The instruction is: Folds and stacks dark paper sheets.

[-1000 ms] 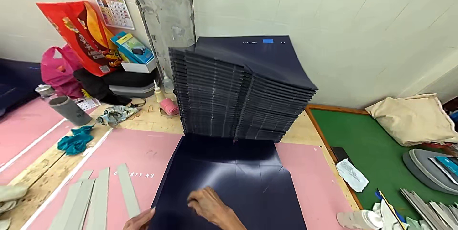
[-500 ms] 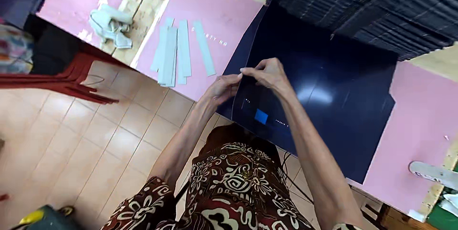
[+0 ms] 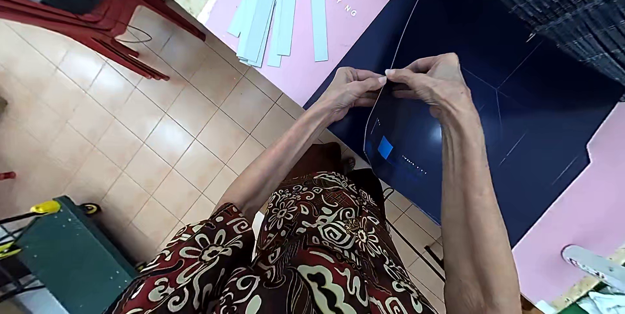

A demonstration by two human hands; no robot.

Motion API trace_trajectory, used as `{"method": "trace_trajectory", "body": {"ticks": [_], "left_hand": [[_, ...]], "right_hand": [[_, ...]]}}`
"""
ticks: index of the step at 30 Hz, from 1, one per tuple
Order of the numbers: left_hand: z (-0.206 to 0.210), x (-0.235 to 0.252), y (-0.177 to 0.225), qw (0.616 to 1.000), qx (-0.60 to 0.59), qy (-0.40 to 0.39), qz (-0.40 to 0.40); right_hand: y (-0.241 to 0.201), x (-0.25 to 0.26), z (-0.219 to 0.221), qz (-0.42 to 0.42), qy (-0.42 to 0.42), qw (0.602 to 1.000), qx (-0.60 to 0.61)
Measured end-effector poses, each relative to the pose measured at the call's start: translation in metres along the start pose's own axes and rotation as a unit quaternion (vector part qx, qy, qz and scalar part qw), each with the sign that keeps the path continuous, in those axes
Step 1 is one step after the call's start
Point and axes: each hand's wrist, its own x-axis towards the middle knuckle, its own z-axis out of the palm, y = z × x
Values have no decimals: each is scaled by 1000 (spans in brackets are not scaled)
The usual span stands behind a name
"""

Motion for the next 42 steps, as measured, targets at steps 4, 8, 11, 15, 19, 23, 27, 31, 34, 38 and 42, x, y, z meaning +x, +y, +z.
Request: {"method": "trace_trajectory", "body": {"ticks": [4, 8, 11, 15, 19, 23, 27, 31, 34, 38, 42], "left_hand": [[6, -2, 0, 1000, 17, 1, 17], [11, -4, 3, 1000, 8, 5, 25], [12, -6, 5, 999, -3, 9, 32], [18, -11, 6, 1000, -12, 3, 20], [21, -14, 3, 999, -15, -4, 29], [56, -34, 55, 973, 16, 131, -187], [23, -17, 0, 999, -13, 0, 36], [26, -18, 2, 999, -8, 13, 28], [28, -17, 0, 999, 0, 16, 42], [30, -15, 1, 999, 4, 15, 46], [32, -13, 2, 998, 11, 13, 60]], "right_hand": [[-2, -7, -5, -5, -4, 1000, 31], [-1, -10, -10, -10, -5, 999, 41], [3, -11, -12, -21, 2, 999, 49], [0, -15, -14, -20, 15, 999, 35], [-4, -18, -16, -18, 14, 1000, 7], [-5, -21, -16, -20, 5, 1000, 3], [-5, -23, -16, -21, -1, 1000, 6], [-4, -23, -18, -28, -15, 999, 20], [-3, -22, -21, -26, -13, 999, 28], [-4, -21, -24, -18, -15, 999, 33], [-7, -22, -26, -15, -14, 999, 31]]}}
